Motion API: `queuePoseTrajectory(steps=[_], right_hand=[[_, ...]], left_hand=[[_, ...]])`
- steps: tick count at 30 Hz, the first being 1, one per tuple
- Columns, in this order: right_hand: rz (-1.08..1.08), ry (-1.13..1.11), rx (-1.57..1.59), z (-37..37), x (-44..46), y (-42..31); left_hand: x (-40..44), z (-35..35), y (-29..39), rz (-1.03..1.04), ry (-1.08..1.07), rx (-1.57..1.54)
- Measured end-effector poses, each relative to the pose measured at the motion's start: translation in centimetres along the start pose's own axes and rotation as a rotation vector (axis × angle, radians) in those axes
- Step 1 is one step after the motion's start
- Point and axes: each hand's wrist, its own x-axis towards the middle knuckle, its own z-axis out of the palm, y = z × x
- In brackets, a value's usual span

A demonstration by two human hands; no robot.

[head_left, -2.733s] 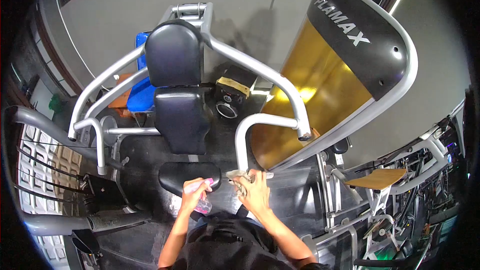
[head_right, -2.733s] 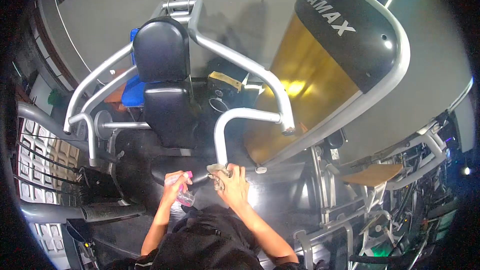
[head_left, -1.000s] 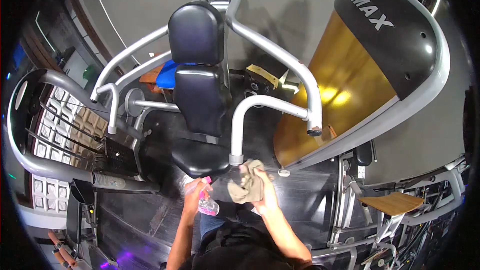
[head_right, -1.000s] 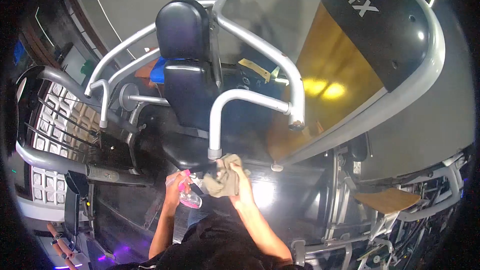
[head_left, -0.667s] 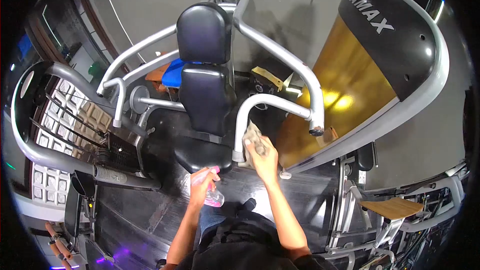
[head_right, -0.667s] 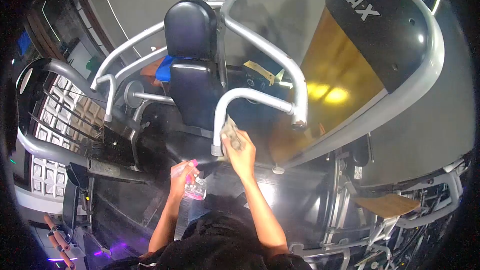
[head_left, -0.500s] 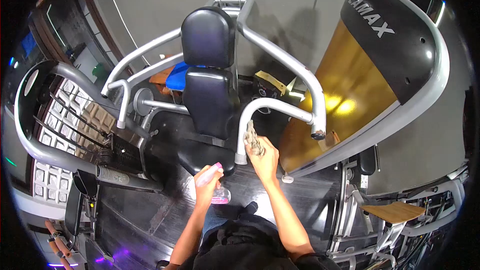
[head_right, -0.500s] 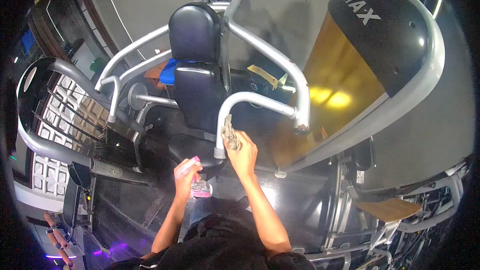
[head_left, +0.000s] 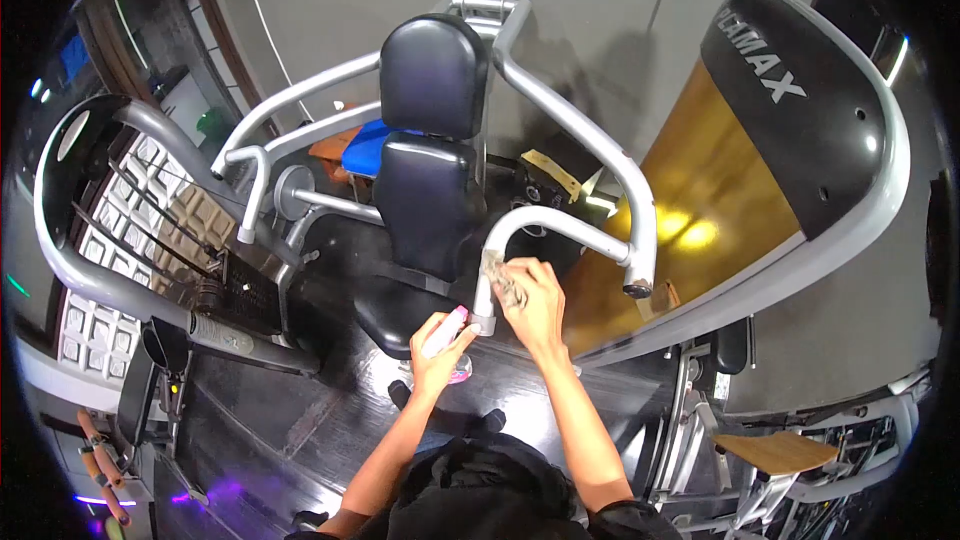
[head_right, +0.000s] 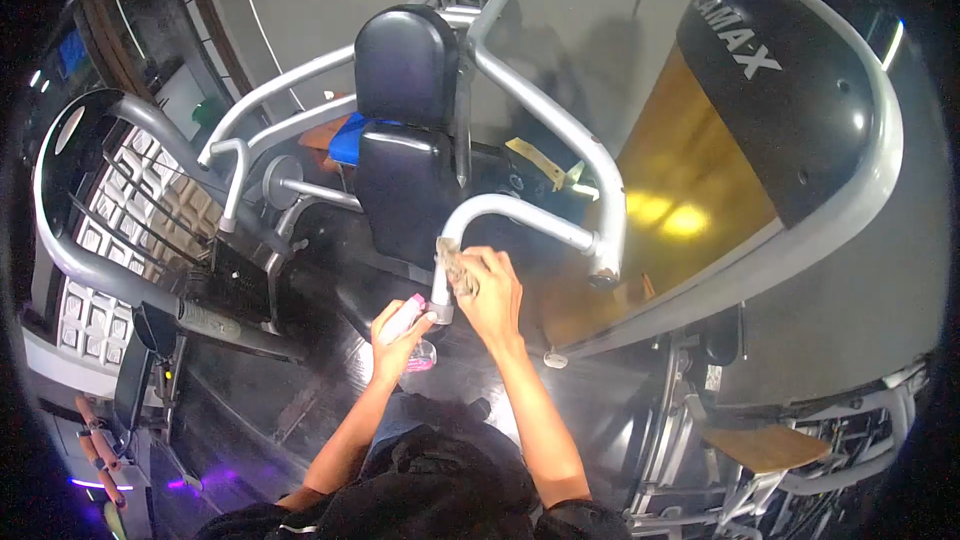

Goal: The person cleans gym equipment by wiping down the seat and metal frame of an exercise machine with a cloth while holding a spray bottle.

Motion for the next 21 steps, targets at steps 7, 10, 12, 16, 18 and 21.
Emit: queuePoseTrajectory(steps=[7,10,12,16,18,21], right_hand=[[-0.129,-0.297,-0.087,-1.0,-0.1,-1.2],[-0.180,-0.454,-0.112,-2.2,-0.3,-1.2],[-0.278,-0.554,-0.203,-3.0,0.9,-1.4],[-0.278,-0.513,-0.385,-2.3,5.3,-1.8],[-0.240,-0.497,-0.439,-2.1,7.3,-3.3],[-0.271,-0.636,-0.586,-0.9,7.7,-4.8]], left_hand=[[-0.2,0.0,-0.8,-0.056,0.034,-0.054],[-0.3,0.2,-0.1,-0.072,0.029,-0.038],[-0.5,0.4,-0.3,-0.043,0.068,-0.094],[-0.3,-0.1,-1.8,-0.071,0.041,-0.008],[0.1,-0.2,-1.7,-0.060,0.038,-0.021],[0.5,-0.6,-1.3,-0.011,0.017,0.076]])
